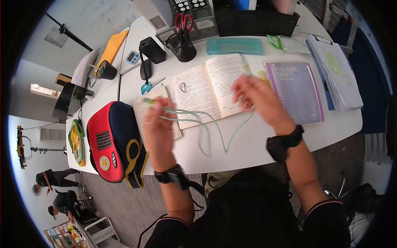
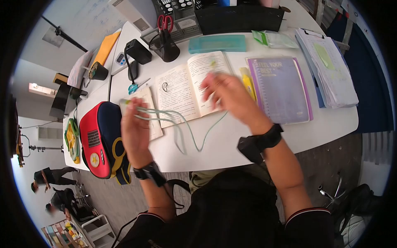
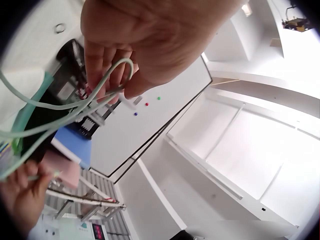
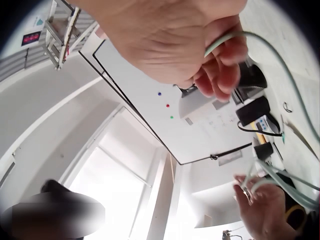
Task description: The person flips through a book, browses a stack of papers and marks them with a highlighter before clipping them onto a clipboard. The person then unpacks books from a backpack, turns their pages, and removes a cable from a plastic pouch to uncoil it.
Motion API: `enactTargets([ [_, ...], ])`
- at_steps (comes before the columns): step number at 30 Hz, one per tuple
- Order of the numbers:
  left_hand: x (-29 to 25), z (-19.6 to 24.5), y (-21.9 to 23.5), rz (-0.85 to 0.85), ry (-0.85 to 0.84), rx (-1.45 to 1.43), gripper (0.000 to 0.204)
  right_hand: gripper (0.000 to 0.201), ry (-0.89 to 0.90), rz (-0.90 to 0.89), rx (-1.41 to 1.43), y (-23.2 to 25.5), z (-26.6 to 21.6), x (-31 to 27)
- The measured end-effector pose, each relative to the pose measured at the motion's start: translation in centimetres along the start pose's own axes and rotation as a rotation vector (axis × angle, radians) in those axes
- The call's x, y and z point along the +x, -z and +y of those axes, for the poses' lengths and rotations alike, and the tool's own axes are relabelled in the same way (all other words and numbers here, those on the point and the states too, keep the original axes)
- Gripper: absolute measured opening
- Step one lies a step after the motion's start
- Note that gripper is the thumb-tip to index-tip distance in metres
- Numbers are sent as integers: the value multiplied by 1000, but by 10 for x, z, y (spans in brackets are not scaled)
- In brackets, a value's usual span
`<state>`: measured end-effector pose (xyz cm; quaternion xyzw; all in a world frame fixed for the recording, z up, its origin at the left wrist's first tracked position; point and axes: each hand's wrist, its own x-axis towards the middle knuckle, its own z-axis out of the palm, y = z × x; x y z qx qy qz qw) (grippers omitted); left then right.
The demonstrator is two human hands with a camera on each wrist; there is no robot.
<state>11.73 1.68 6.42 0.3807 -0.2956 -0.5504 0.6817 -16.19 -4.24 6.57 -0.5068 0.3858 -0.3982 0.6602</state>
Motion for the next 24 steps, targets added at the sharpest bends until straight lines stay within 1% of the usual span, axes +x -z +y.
enactTargets([
  [1,6,14,19,20,-56,-33,25,41,72,119,-30,11,-8,1],
  [2,9,27,38,79,-116,-80,26,41,106,231,42,31,-10,4],
  [3,12,41,62,98,-194,-108,26,41,138,341,116,52,-12,6],
  [5,10,64,101,196,-313,-137,31,38,105,561,238,80,-32,2],
  [7,4,83,129,310,-435,-112,35,35,194,571,219,113,-36,-4],
  [8,2,89,136,317,-443,-113,35,35,194,561,217,126,-37,-7],
  [10,-3,101,149,456,-553,-72,37,31,148,700,69,146,-36,-10],
  [11,-5,107,162,465,-563,-70,37,31,148,685,69,155,-34,-12],
  [13,-9,116,191,386,-598,-175,37,29,148,783,-56,164,-29,-16],
  [14,-13,120,170,435,-578,-245,37,31,142,796,-60,161,-30,-18],
  [15,-16,122,161,443,-586,-243,37,31,141,784,-59,158,-32,-19],
  [17,-18,125,146,368,-463,-114,34,31,75,761,-187,152,-34,-21],
  [18,-18,125,121,411,-399,-24,33,31,76,755,-187,146,-36,-21],
  [19,-20,122,107,413,-402,-24,33,30,41,715,-252,135,-38,-20],
  [20,-21,119,96,291,-271,-48,34,29,6,678,-317,123,-40,-20],
  [21,-22,113,81,168,-138,-72,34,27,15,591,-293,108,-42,-20],
  [22,-23,103,53,159,-85,-74,33,25,21,507,-270,88,-43,-21],
  [23,-23,91,37,62,-9,-173,31,25,14,393,-204,63,-46,-23],
  [24,-24,77,22,17,60,-210,31,25,8,282,-139,38,-49,-24],
])
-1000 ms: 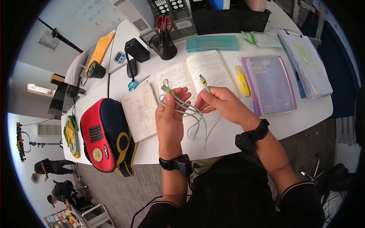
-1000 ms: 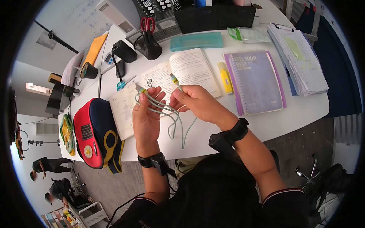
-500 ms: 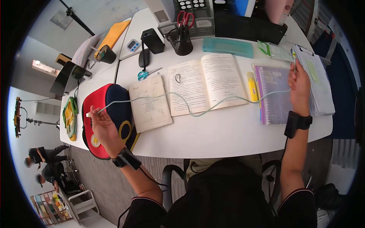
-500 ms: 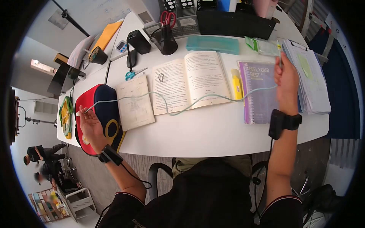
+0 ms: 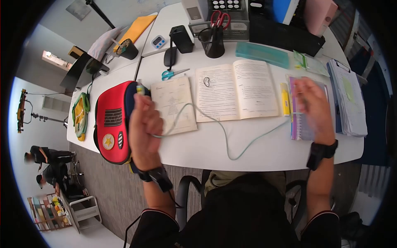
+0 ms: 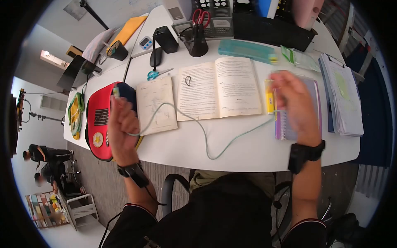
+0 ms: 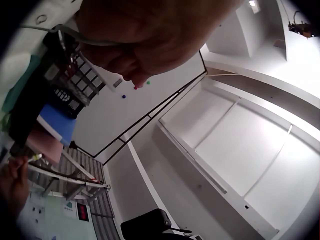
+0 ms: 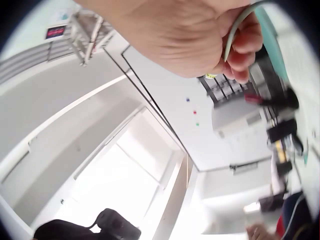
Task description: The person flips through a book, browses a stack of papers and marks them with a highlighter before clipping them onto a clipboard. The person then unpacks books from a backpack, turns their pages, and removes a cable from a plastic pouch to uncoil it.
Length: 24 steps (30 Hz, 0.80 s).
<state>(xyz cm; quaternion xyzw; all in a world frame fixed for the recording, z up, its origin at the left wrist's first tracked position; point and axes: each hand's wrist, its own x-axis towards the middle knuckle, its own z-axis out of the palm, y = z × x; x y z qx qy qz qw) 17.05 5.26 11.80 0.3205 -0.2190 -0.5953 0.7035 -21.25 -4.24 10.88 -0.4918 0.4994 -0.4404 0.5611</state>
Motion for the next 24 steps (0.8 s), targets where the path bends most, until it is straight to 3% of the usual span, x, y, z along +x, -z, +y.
enactTargets([
  [1,0,-18,-11,-97,89,-71,28,26,-11,-182,99,-17,-4,-4],
  [2,-3,-35,-27,-84,155,-14,24,27,-43,-313,192,-31,-1,-4],
  [4,-5,-73,-51,-142,205,70,20,21,26,-428,422,-66,3,-10],
  [5,-7,-87,-64,-106,184,254,22,19,-20,-473,504,-76,4,-11],
  [7,-12,-112,-92,-60,63,488,30,21,-100,-497,659,-93,10,-10],
  [9,-15,-128,-89,-151,46,546,32,24,-183,-432,664,-102,9,-14],
  [13,-17,-134,-86,-210,99,387,27,28,-176,-409,618,-99,24,-9],
  [15,-18,-122,-89,-87,180,390,27,31,274,-218,198,-97,26,-5],
  [16,-16,-114,-83,-84,217,416,28,30,407,-55,71,-94,23,-6],
  [17,-14,-105,-78,-80,253,442,30,30,406,-49,73,-90,16,-9],
  [19,-12,-94,-80,-63,276,467,31,27,738,-84,-404,-80,2,-14],
  [20,-11,-89,-81,-129,314,575,31,21,673,-206,-530,-76,-3,-15],
  [21,-11,-86,-83,-197,355,683,31,21,666,-202,-528,-75,-1,-13],
  [23,-12,-83,-89,-194,306,731,32,15,819,-221,-827,-72,4,-4],
  [24,-10,-78,-88,-173,281,721,33,21,799,-280,-875,-72,3,-2],
])
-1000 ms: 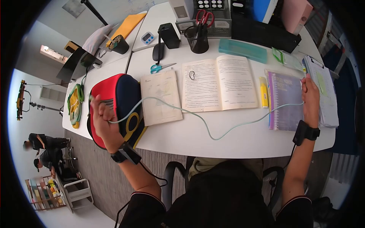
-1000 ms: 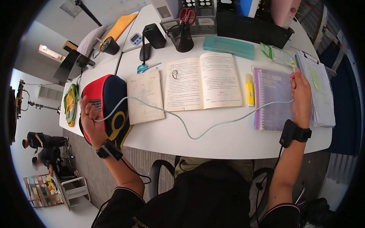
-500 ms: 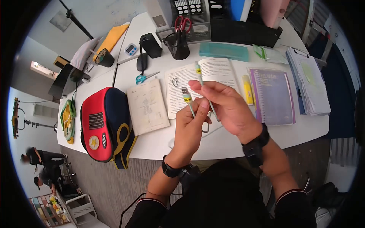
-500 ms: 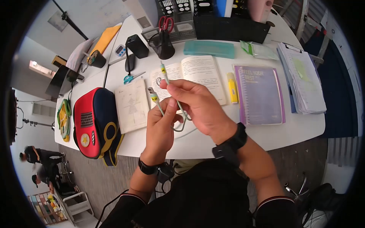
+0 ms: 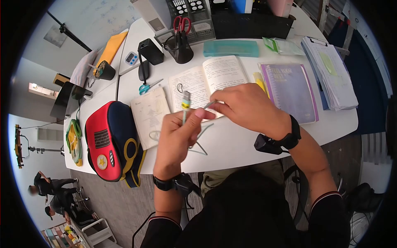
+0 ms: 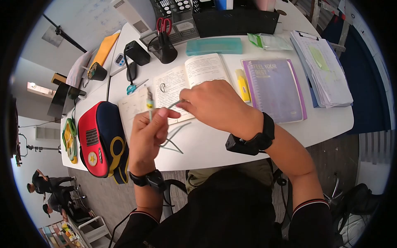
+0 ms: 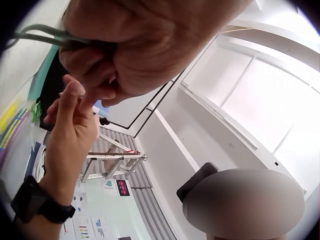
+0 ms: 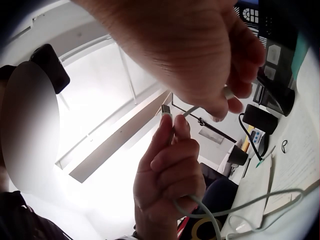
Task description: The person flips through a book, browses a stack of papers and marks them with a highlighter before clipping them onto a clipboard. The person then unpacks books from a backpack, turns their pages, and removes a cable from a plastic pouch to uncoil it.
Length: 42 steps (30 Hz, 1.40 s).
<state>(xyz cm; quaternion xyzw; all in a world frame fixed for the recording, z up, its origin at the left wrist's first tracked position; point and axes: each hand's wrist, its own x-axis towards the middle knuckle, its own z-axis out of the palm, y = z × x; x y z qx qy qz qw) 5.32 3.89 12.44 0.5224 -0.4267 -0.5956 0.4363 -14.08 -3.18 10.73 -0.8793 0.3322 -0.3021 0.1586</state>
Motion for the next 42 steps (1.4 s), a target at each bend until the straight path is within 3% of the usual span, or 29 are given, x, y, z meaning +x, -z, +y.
enactTargets([
  [1,1,2,5,29,-18,-12,33,21,0,-2,0,5,-1,-1],
  [3,8,-2,19,16,-97,-98,36,27,-165,-609,404,28,-17,5],
  [4,11,-5,19,1,-139,-151,36,29,-199,-654,787,22,-18,0],
  [5,14,-7,17,-12,-186,-206,36,29,-188,-671,779,18,-22,-2],
  [7,20,-17,-2,128,-148,-268,36,31,-348,-444,1353,13,-27,-4],
  [8,17,-13,-5,64,-100,-288,33,36,-362,-387,1389,8,-22,-4],
  [9,15,-14,-11,48,-136,-298,32,36,-357,-407,1377,6,-17,-4],
  [11,10,-13,-20,98,-108,-241,30,36,-378,-213,1309,4,-10,-4],
  [12,10,-16,-19,100,-110,-249,30,35,-292,-153,1139,-3,-6,-3],
  [13,11,-20,-16,105,-133,-100,30,35,-295,-155,1136,-3,-4,-3],
  [15,9,-19,-10,105,-153,57,29,41,-209,-177,711,-2,-2,-3],
  [16,7,-14,-8,95,-192,188,28,41,-212,-171,714,0,-1,-3],
  [18,4,-6,1,77,-227,328,27,38,-3,-137,202,8,0,-2],
  [19,4,-3,10,52,-204,393,26,38,-10,-128,207,14,-4,-1],
  [21,-1,8,20,68,-139,427,29,34,-75,-249,-43,24,-11,-1],
  [23,-8,27,24,119,-129,542,29,35,-84,-338,-63,20,-4,-1],
  [25,-9,41,24,142,-216,432,27,36,-87,-433,-86,12,2,-1],
  [27,4,40,27,112,-293,307,27,39,-288,-911,863,-1,5,3],
  [29,25,33,17,178,-270,266,29,45,-241,-954,1274,-22,0,-4],
  [32,45,0,1,173,-160,256,35,49,-324,-795,1670,-38,-20,-10],
  [35,45,-32,-11,131,-4,112,38,54,-345,-615,1670,-37,-15,-6],
  [36,38,-36,-16,79,-19,-61,40,58,-315,-515,1708,-37,-10,-5],
  [37,32,-47,-23,150,-147,-131,40,59,-308,-426,1707,-32,-3,-3],
  [39,38,-55,-9,74,-99,22,38,55,-348,-246,1434,-25,5,0],
  [40,37,-58,-4,78,-100,14,38,55,-350,-254,1430,-24,10,1],
  [42,31,-52,-2,182,-73,99,31,47,-420,-92,855,-27,19,-1],
])
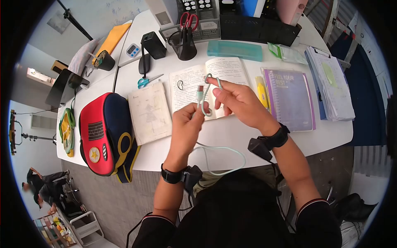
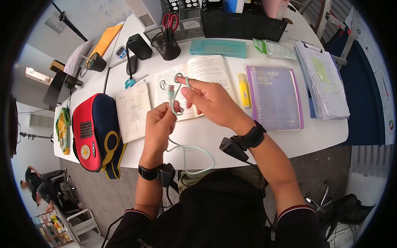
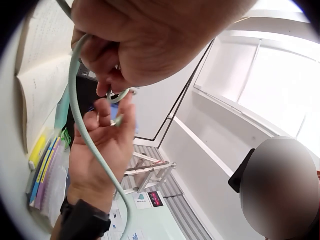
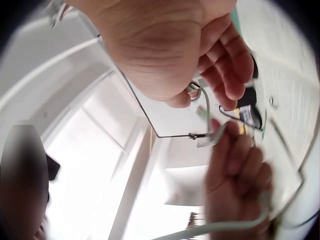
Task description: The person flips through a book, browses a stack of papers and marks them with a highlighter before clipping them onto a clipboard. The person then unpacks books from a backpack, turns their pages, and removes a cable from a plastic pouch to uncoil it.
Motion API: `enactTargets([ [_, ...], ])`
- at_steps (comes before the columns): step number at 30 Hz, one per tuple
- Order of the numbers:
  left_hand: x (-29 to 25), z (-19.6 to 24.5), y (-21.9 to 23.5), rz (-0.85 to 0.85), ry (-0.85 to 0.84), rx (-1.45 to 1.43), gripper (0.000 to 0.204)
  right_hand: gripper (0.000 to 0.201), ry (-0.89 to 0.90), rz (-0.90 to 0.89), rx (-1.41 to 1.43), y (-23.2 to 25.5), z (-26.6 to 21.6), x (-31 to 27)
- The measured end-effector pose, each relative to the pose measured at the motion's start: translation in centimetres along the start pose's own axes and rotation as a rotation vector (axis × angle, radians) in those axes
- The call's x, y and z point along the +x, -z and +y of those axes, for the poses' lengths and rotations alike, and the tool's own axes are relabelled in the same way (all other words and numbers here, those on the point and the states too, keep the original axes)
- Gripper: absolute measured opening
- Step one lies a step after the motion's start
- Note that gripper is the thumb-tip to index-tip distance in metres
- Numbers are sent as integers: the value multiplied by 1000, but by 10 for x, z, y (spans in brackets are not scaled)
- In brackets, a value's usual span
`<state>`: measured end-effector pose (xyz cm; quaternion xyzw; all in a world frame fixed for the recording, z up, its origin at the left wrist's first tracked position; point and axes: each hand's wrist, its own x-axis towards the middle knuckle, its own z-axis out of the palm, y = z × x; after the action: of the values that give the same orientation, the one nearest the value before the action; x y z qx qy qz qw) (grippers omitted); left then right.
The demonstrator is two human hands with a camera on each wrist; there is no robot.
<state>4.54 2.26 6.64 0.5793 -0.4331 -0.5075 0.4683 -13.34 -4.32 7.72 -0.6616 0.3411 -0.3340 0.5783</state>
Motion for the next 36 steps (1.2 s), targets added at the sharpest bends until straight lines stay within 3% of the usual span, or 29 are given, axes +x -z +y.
enactTargets([
  [1,1,0,4,33,-7,13,31,47,-2,-1,-2,1,3,0],
  [4,5,6,15,73,-61,105,29,38,5,49,-649,1,3,-2],
  [8,8,12,22,37,-107,159,24,33,61,45,-737,-5,15,-3],
  [11,13,23,28,-9,-114,41,23,37,25,-63,-583,-6,15,-5],
  [14,22,23,31,2,-69,-67,23,43,-266,-356,19,-5,8,-7],
  [18,25,21,39,33,-43,-107,25,38,-289,-360,61,7,13,-8],
  [20,22,24,43,43,-38,-86,27,26,-239,-206,21,16,12,-9],
  [25,12,28,50,27,-40,-64,27,27,-177,-63,-13,34,6,-5],
  [27,5,31,48,-28,-6,-19,25,28,-35,162,-151,35,8,-3],
  [31,-3,31,50,-87,4,69,24,31,169,345,-80,33,9,2],
  [36,-11,37,59,-41,-10,180,27,32,166,389,164,42,-3,2],
])
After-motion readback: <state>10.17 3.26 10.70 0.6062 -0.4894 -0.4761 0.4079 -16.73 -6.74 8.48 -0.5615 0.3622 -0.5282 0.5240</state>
